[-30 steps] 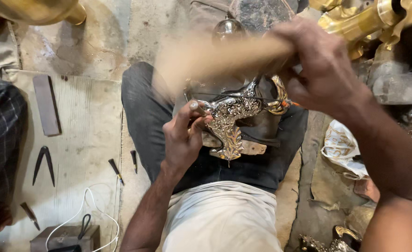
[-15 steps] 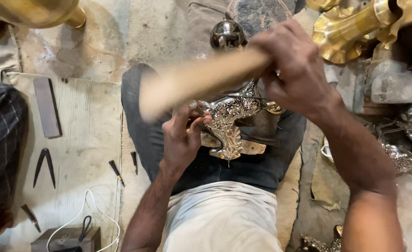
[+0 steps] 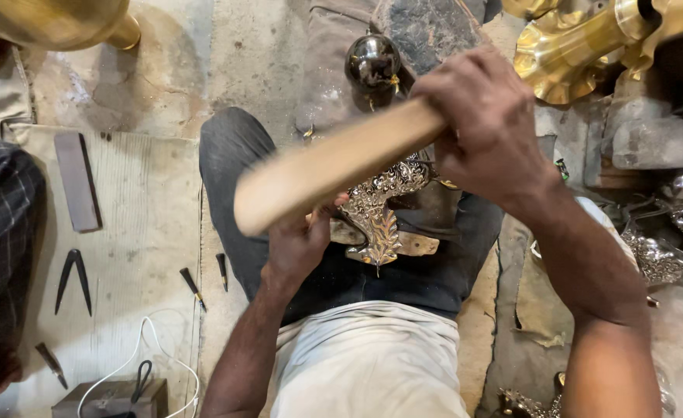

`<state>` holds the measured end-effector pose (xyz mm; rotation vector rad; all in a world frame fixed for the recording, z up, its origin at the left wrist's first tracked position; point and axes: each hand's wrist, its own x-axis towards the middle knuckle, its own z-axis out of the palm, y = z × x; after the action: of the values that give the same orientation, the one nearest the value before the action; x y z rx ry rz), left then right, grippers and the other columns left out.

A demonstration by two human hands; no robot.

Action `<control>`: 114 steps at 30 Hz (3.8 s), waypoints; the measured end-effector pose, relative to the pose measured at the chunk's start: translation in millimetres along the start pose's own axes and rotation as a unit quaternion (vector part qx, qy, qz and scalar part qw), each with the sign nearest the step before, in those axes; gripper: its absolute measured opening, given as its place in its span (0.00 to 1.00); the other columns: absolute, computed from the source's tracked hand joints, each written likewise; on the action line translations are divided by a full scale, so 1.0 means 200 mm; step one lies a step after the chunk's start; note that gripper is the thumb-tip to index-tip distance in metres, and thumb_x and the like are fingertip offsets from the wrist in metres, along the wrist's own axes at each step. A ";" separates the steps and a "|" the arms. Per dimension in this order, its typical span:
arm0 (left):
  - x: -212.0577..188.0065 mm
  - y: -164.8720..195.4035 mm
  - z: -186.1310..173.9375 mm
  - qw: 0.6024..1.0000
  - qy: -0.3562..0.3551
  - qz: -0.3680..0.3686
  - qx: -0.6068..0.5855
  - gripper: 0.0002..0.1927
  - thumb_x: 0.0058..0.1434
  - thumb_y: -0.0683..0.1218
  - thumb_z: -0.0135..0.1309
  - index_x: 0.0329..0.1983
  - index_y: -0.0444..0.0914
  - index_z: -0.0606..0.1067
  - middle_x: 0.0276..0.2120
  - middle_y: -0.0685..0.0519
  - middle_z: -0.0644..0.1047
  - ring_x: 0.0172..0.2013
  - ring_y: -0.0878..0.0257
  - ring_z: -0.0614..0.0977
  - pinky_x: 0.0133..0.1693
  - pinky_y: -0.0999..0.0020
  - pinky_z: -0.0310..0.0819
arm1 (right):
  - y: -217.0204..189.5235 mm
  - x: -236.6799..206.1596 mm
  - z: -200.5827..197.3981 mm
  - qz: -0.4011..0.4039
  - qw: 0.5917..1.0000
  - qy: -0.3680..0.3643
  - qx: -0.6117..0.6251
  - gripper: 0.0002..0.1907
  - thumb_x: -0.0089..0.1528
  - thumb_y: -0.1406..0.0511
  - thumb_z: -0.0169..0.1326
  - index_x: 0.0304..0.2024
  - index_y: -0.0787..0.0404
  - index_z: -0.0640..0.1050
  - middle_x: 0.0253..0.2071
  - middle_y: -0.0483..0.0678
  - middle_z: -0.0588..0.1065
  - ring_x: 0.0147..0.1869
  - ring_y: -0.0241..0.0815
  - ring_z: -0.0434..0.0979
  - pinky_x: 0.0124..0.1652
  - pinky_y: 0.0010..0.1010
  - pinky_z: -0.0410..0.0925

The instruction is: The person sits cross-legged on the floor with an ornate cast metal ornament on their lap. They hold a small punch against the ornament's surface with one hand and repeatedly strike it with a wooden mallet held in the other hand, repositioning the punch to work different areas of the decorative piece.

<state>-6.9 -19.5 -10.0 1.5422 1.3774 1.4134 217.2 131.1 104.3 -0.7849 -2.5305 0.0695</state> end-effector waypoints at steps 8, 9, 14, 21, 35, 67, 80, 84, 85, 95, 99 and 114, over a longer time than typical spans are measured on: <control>0.00 -0.01 0.01 0.996 0.005 -0.045 -0.073 0.10 0.71 0.35 0.52 0.54 0.31 0.75 0.43 0.44 0.82 0.45 0.60 0.86 0.46 0.68 0.86 | -0.03 -0.03 0.01 0.036 0.998 -0.008 0.048 0.18 0.65 0.70 0.60 0.57 0.61 0.72 0.50 0.50 0.75 0.56 0.48 0.76 0.51 0.45 0.75; 0.01 -0.01 0.00 0.997 0.005 -0.037 -0.067 0.11 0.71 0.36 0.53 0.55 0.30 0.74 0.41 0.46 0.82 0.44 0.61 0.86 0.45 0.69 0.85 | -0.03 -0.04 0.02 0.082 0.985 0.004 0.155 0.19 0.68 0.70 0.58 0.60 0.63 0.70 0.52 0.51 0.74 0.56 0.47 0.76 0.51 0.44 0.75; 0.03 0.00 -0.02 1.000 -0.004 0.003 -0.019 0.09 0.71 0.36 0.54 0.53 0.31 0.75 0.41 0.46 0.82 0.42 0.60 0.86 0.43 0.69 0.84 | -0.03 -0.10 0.04 0.013 0.995 -0.039 -0.088 0.21 0.60 0.69 0.64 0.56 0.56 0.77 0.50 0.48 0.79 0.55 0.49 0.77 0.48 0.49 0.73; 0.04 -0.01 -0.02 0.998 0.000 0.003 -0.057 0.08 0.71 0.36 0.55 0.52 0.30 0.73 0.40 0.47 0.82 0.41 0.61 0.86 0.43 0.69 0.85 | -0.03 -0.12 0.05 -0.020 0.983 -0.030 -0.179 0.23 0.58 0.70 0.65 0.55 0.55 0.76 0.48 0.46 0.79 0.54 0.49 0.77 0.51 0.49 0.74; 0.03 -0.04 -0.02 0.998 -0.022 0.015 -0.050 0.06 0.71 0.35 0.55 0.50 0.32 0.73 0.42 0.47 0.83 0.43 0.59 0.88 0.44 0.68 0.87 | -0.06 -0.12 -0.02 0.011 0.995 -0.029 -0.091 0.23 0.63 0.70 0.64 0.59 0.59 0.73 0.48 0.49 0.78 0.52 0.48 0.79 0.50 0.44 0.74; 0.04 -0.09 -0.04 0.997 -0.047 0.052 0.029 0.16 0.64 0.32 0.52 0.55 0.37 0.75 0.39 0.45 0.83 0.40 0.59 0.88 0.41 0.66 0.84 | -0.15 -0.07 -0.11 -0.028 0.990 -0.027 -0.136 0.22 0.57 0.68 0.65 0.53 0.60 0.76 0.44 0.50 0.79 0.47 0.51 0.82 0.48 0.47 0.74; 0.08 -0.03 -0.04 0.997 -0.040 0.064 -0.033 0.15 0.68 0.32 0.54 0.57 0.33 0.69 0.40 0.46 0.82 0.42 0.60 0.88 0.42 0.68 0.84 | -0.12 -0.09 -0.11 0.041 0.994 -0.059 -0.083 0.23 0.63 0.67 0.64 0.58 0.58 0.71 0.41 0.49 0.80 0.43 0.47 0.83 0.45 0.44 0.74; 0.06 -0.05 -0.04 0.998 -0.042 0.040 -0.031 0.14 0.68 0.32 0.56 0.54 0.34 0.72 0.39 0.46 0.82 0.41 0.60 0.88 0.41 0.68 0.85 | -0.06 -0.10 -0.07 0.006 1.000 0.010 0.024 0.25 0.62 0.72 0.56 0.62 0.60 0.72 0.46 0.54 0.79 0.50 0.51 0.82 0.54 0.48 0.76; 0.06 -0.05 -0.03 0.998 -0.042 0.039 -0.041 0.15 0.67 0.32 0.56 0.56 0.33 0.71 0.38 0.46 0.82 0.41 0.61 0.88 0.41 0.68 0.85 | -0.06 -0.11 -0.06 0.066 0.996 -0.036 0.042 0.22 0.63 0.70 0.56 0.60 0.61 0.71 0.45 0.54 0.79 0.45 0.50 0.81 0.48 0.47 0.76; 0.04 -0.10 -0.04 0.995 -0.049 0.038 -0.072 0.16 0.69 0.31 0.51 0.58 0.33 0.68 0.42 0.44 0.81 0.45 0.59 0.88 0.45 0.69 0.86 | -0.07 -0.10 -0.05 0.032 0.996 -0.074 -0.047 0.22 0.62 0.66 0.62 0.57 0.64 0.72 0.44 0.55 0.79 0.43 0.49 0.80 0.40 0.42 0.73; 0.03 -0.10 -0.03 0.997 -0.053 0.048 -0.007 0.15 0.68 0.31 0.52 0.56 0.37 0.74 0.42 0.47 0.83 0.44 0.58 0.88 0.45 0.67 0.85 | -0.09 -0.09 -0.05 -0.044 0.994 -0.012 -0.101 0.20 0.62 0.69 0.64 0.55 0.59 0.74 0.44 0.53 0.79 0.47 0.49 0.80 0.49 0.47 0.74; 0.01 -0.14 -0.02 0.997 -0.059 0.001 -0.044 0.09 0.70 0.35 0.51 0.52 0.34 0.75 0.40 0.47 0.84 0.41 0.60 0.88 0.43 0.66 0.85 | -0.10 -0.07 -0.06 -0.070 0.976 -0.047 -0.200 0.19 0.65 0.65 0.63 0.55 0.57 0.72 0.41 0.49 0.79 0.45 0.50 0.81 0.45 0.51 0.74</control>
<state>-18.6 -10.4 -33.5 1.5437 1.2272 1.3436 221.7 106.4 112.3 -0.7607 -2.7197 -0.4744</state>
